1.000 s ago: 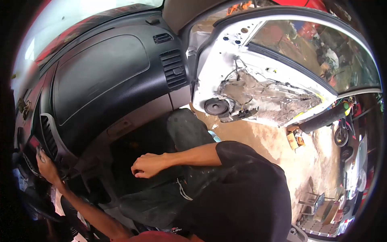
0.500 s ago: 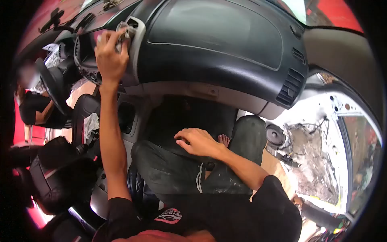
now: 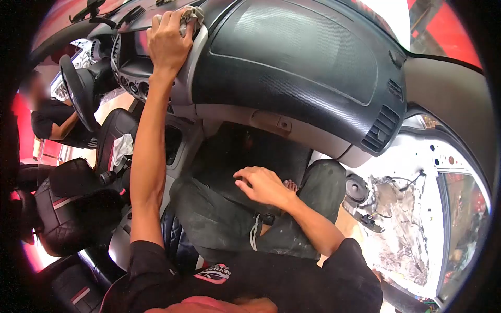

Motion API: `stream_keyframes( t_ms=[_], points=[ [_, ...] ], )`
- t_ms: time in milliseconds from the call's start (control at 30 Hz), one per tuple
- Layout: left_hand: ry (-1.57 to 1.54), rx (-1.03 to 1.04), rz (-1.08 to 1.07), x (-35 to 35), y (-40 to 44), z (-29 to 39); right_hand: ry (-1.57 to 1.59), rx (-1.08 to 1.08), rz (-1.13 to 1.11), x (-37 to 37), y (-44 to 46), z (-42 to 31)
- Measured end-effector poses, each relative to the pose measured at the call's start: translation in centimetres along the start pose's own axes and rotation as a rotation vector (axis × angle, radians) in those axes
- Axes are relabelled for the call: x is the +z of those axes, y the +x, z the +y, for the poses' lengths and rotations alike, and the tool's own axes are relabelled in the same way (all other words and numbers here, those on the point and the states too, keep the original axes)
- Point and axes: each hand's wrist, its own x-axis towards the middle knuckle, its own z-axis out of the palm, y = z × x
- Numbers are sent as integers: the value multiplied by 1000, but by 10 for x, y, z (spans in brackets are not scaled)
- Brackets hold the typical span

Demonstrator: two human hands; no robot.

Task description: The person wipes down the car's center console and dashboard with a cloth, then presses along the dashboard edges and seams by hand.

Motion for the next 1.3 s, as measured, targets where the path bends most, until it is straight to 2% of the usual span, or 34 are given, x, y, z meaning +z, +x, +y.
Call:
stream_keyframes(
  t_ms=[133,300,400,467,567,633,733,800,867,933,1033,1067,1133,1167,1200,1267,1300],
  points=[
    [-288,-101,-6,-23,-45,12,-13,-3,-31,-2,-2,2],
    [-273,-169,3,-55,-98,29,-18,-49,-41,3,-2,-1],
    [-266,95,-9,-38,-79,39,-7,-56,-49,8,1,-1],
    [-172,126,57,-12,-46,47,0,-43,-63,8,1,-2],
    [-117,10,19,-2,-27,61,11,-12,-68,3,0,-10],
    [-89,-77,65,-12,-54,76,17,-12,-48,1,-3,-11],
    [-321,-129,94,-29,-133,106,-16,-56,17,3,-10,5],
    [-245,-100,44,-33,-128,92,-102,-53,1,2,-10,10],
    [-84,-234,114,-24,-97,78,-89,-21,-73,2,-11,8],
    [-61,-306,166,-19,-87,90,-1,29,-107,1,-7,-1],
    [-303,-112,54,-32,-124,139,-78,-23,-92,4,-3,6],
    [-298,-81,64,-29,-126,132,-120,-34,-91,6,-4,8],
    [-148,-213,159,-23,-106,100,-185,-58,-62,7,-9,10],
    [-80,-345,198,-18,-97,90,-213,-68,-51,8,-14,10],
    [-68,-402,213,-15,-92,94,-158,-17,-119,9,-16,7],
    [-153,-403,186,-16,-99,133,-54,74,-244,9,-13,0],
    [-273,-306,160,-20,-105,161,-101,30,-263,21,-14,13]
  ],
)
